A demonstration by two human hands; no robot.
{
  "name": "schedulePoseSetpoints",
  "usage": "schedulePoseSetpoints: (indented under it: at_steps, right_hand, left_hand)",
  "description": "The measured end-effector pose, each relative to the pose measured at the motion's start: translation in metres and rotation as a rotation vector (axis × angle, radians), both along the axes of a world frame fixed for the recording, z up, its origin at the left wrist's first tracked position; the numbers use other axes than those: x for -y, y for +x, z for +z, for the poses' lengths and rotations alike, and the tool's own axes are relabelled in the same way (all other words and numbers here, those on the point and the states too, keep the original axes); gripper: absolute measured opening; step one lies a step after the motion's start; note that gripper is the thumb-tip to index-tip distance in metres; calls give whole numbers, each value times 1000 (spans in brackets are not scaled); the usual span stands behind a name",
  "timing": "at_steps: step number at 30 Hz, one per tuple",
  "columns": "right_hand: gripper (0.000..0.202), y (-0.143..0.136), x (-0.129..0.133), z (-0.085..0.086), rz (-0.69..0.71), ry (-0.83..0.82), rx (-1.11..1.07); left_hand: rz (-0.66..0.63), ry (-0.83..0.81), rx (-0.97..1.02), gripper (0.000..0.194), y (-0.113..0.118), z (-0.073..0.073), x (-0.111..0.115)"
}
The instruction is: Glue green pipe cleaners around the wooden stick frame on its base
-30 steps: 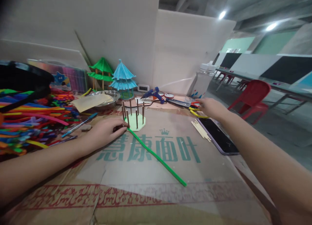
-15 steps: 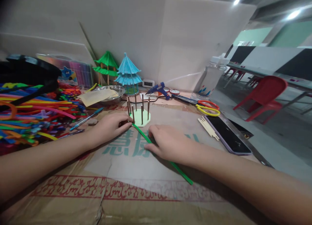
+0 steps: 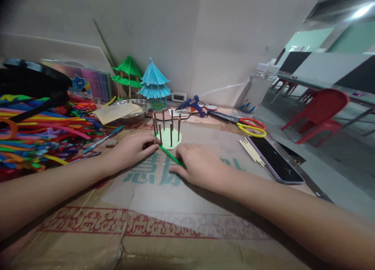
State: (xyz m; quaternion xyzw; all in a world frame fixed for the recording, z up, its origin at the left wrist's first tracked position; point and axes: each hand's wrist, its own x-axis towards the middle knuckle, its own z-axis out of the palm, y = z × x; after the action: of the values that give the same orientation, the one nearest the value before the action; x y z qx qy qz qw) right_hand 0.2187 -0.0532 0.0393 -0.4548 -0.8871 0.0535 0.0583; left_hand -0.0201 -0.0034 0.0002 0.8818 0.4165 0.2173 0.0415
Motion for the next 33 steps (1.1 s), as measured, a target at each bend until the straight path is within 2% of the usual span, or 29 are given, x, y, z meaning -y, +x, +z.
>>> schedulePoseSetpoints:
  at_steps: [3,8,15,24,29,33]
  right_hand:
    - [12,-3,-5,1,-47,1,54]
    - [12,0,-14,7,-90,79,97]
    - [12,10,-33,1,-176,-82,-85]
    - [8,17,-55,-7,-186,-164,-226]
    - [34,15,-56,-5,-162,-215,-299]
    - [42,14,-57,-5,-146,-220,-299]
  left_hand:
    - [4,3,4,22,0,0,-1]
    - [-9,6,-7,21,0,1,-1]
    - [-7,5,-3,21,1,1,0]
    - [14,-9,35,23,0,0,0]
    - [7,-52,65,23,-1,0,-1]
    - [9,-68,66,24,-1,0,-2]
